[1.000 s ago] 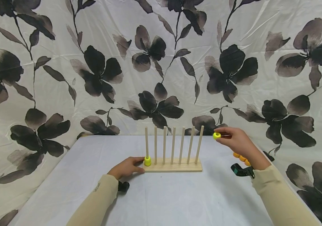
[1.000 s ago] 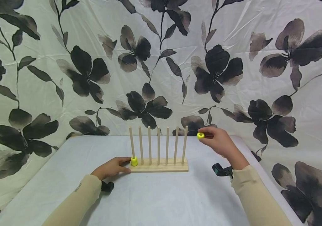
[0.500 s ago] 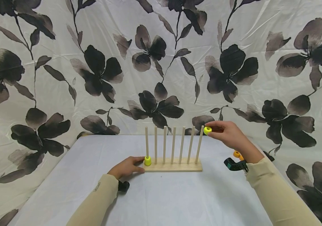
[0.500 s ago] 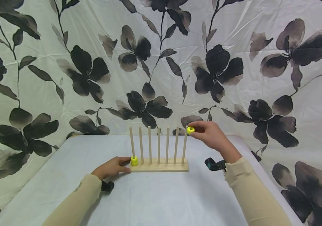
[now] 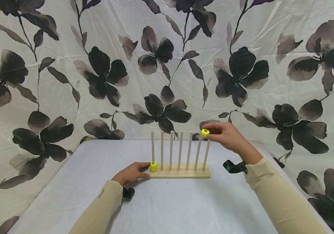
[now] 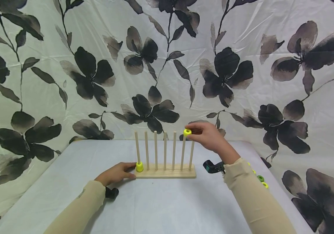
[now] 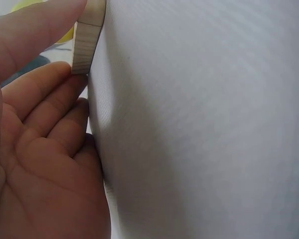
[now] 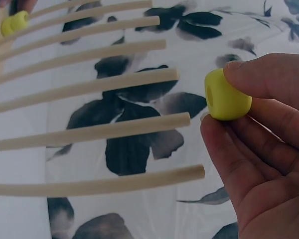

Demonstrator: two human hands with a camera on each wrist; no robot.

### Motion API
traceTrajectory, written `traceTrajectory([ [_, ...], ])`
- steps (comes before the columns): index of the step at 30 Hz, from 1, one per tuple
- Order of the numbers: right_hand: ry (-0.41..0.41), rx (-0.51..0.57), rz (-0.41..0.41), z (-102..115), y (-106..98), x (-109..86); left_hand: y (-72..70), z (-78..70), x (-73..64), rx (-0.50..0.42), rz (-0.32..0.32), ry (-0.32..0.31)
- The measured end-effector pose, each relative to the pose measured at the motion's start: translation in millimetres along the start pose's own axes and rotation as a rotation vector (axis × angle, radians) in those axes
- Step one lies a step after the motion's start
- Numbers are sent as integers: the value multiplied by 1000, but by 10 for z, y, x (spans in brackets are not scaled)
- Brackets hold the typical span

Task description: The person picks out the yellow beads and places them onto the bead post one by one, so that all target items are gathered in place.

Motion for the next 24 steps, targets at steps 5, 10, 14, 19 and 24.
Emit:
traceTrajectory([
  [5, -10, 1, -5, 103, 34, 72, 0, -12, -2, -6, 1, 1],
  [10, -23, 7, 5, 201, 85, 147, 8, -3, 4, -14, 3, -5],
  [14, -35, 6, 11, 258, 133, 204, 15, 8, 1, -17, 7, -10],
  [19, -36, 24, 14, 317, 178, 275, 11, -7, -13, -10, 5, -7],
  [24, -37, 56, 24, 393, 232, 355, -4, -9, -17, -8, 0, -10],
])
Point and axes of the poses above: each hand's wrist, its own x-axis towards the middle knuckle, its own y-axis out of the palm, z = x × y, the point moved 10 cm from there along x, towards the middle knuckle, and after that the axes turned 9 degrees about -x, right-handed, at the moved point
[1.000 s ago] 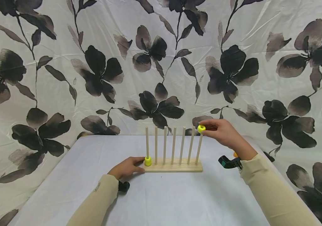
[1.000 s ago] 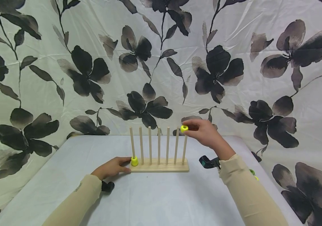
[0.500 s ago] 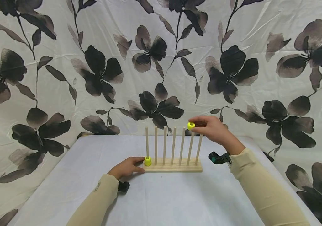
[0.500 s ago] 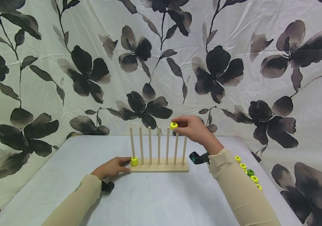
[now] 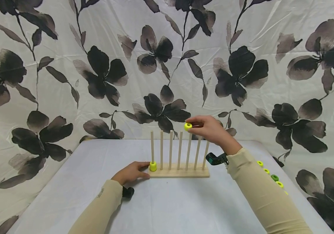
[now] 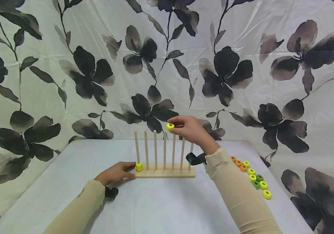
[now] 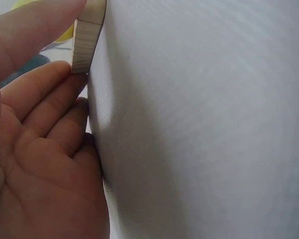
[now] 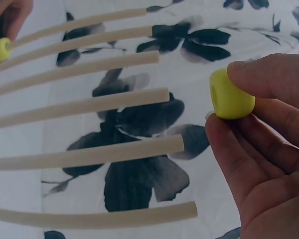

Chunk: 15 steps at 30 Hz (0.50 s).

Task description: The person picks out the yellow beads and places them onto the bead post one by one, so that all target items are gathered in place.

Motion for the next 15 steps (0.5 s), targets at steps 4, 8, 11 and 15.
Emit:
traceTrajectory([
  [4, -6, 28, 13, 54, 39, 66, -11, -8, 16, -4, 0, 13],
  [8, -22, 36, 14, 104, 75, 124, -17, -20, 33, -8, 1, 38],
  [11, -36, 50, 18, 137, 113, 161, -17, -15, 40, -17, -1, 40],
  [15, -49, 59, 38, 167, 184, 198, -14, -11, 32, -14, -3, 28],
])
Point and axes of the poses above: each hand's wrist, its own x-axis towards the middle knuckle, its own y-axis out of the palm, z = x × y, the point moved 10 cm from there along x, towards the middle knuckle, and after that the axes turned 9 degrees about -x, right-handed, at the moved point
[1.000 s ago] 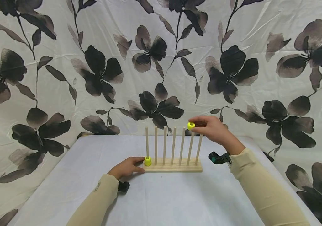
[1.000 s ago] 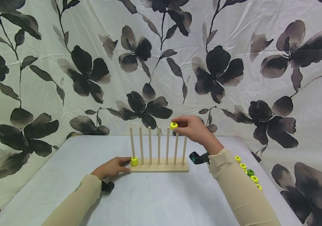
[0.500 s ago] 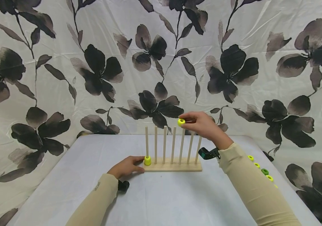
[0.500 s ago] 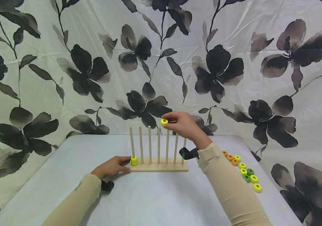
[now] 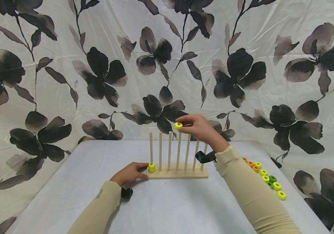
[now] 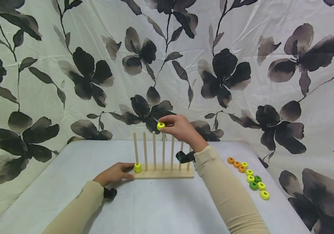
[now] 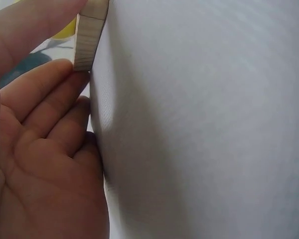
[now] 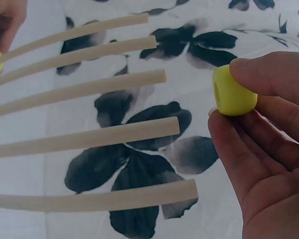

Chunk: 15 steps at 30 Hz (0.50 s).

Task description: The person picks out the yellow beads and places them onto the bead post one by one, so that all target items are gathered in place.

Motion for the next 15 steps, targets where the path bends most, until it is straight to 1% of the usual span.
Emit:
traceTrajectory([
  [3, -4, -14, 6, 22, 43, 38, -12, -13, -2, 23, -2, -6],
  [8, -7, -17, -5, 60, 79, 92, -14, -69, 11, 49, 0, -8],
  [12, -16, -13, 3, 111, 144, 147, -13, -49, 4, 66, -3, -33],
  [15, -14, -23, 1, 148, 183, 189, -14, -36, 10, 65, -2, -31],
])
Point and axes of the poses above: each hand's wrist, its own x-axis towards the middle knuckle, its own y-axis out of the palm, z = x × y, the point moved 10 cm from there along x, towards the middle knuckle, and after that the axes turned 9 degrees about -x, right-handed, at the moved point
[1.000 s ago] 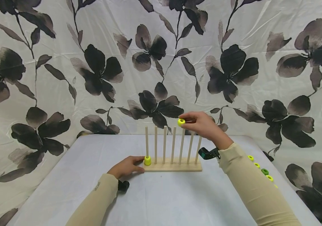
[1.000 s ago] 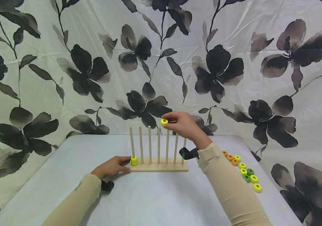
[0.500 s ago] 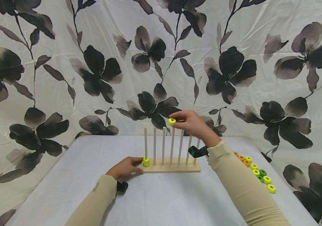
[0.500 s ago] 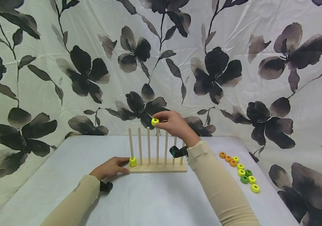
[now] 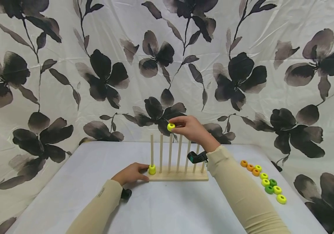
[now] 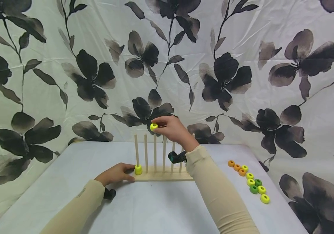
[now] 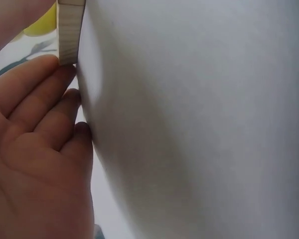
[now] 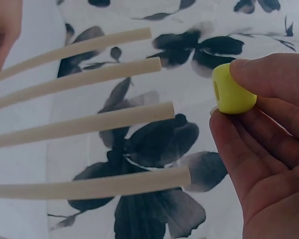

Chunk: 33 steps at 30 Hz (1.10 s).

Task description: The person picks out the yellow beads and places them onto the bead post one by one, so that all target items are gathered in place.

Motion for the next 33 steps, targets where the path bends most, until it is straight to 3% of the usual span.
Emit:
traceTrajectory([
  [16, -17, 15, 19, 150, 214, 167, 3, 2, -17, 2, -6, 45],
  [33, -39, 29, 47, 293, 415, 235, 19, 11, -16, -24, 1, 23],
])
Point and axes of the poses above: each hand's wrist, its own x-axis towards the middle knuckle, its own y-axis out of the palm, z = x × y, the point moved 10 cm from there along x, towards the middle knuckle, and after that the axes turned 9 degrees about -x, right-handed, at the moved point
